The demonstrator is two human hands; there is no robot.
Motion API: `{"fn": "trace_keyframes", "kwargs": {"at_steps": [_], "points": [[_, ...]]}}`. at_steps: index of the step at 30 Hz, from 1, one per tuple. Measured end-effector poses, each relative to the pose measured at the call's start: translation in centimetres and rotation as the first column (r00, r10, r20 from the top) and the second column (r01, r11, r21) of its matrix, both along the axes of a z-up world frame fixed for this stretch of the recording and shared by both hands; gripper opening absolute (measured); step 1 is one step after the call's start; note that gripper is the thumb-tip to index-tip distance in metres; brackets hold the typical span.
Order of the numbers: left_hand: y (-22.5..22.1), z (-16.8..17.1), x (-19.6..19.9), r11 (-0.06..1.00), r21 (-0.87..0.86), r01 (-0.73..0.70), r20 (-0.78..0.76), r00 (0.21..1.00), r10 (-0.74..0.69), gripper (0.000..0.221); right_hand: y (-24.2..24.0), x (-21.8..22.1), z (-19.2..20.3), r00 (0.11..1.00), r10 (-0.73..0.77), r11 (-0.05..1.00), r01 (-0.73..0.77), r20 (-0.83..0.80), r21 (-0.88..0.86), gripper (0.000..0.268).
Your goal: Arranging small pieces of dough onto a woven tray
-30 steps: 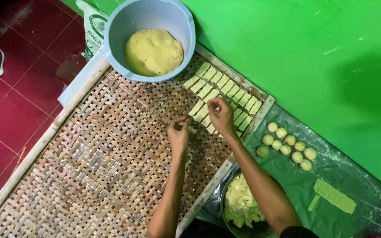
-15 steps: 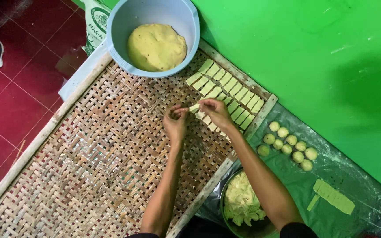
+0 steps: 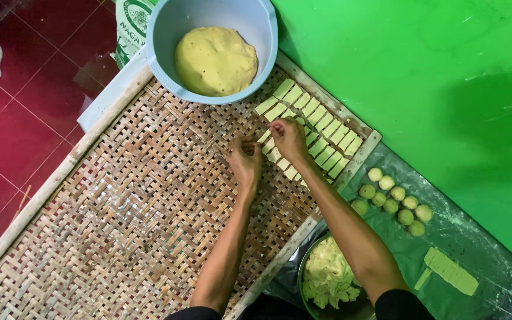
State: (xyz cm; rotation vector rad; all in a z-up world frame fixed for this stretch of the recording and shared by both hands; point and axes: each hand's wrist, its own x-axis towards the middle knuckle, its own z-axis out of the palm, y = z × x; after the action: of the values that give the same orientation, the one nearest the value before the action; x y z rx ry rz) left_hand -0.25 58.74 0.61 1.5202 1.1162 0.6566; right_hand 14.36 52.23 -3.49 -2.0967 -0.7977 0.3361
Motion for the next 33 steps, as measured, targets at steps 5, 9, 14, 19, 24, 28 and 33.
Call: {"fn": "trace_keyframes", "kwargs": {"at_steps": [5,9,14,19,24,28,33], "points": [[0.1,-1.9,0.3,1.0,-0.008,0.014,-0.013,1.0,-0.014,0.027,0.0,0.0,-0.3,0.998,0.002,1.0,-0.002,0.059,-0.003,0.015],[0.6,-1.1,0.1,1.0,-0.021,0.021,-0.068,0.997,-0.022,0.024,0.1,-0.1,0.5,0.999,-0.017,1.0,0.017,0.043,0.006,0.012],[1.4,-1.9,-0.5,0.998,0.007,0.06,-0.1,0.993,-0.059,0.021,-0.1,-0.1,0.7,0.992,-0.027,1.0,0.028,0.126,-0.01,0.009],[1.1,-1.2,-0.4,1.0,0.002,0.029,-0.15,0.988,-0.028,0.026,-0.3,-0.1,0.7,0.991,-0.081,0.993,0.07,0.109,0.099,0.014],[0.5,2.3,-2.7,0.999,-0.033,-0.04,-0.14,0.99,0.035,0.029,-5.5,-1.7,8.8,0.963,-0.25,0.916,0.27,-0.104,0.298,0.018],[-2.2,2.3,-6.8,0.998,-0.063,-0.03,-0.055,0.998,0.026,0.021,-15.6,-5.9,16.3,0.88,-0.324,0.846,0.434,-0.348,0.311,0.018],[-10.6,7.6,-9.3,0.99,-0.084,0.109,-0.037,0.993,-0.113,0.01,-33.0,-10.2,14.7,0.739,-0.548,0.708,0.659,-0.391,0.255,0.023]]}}
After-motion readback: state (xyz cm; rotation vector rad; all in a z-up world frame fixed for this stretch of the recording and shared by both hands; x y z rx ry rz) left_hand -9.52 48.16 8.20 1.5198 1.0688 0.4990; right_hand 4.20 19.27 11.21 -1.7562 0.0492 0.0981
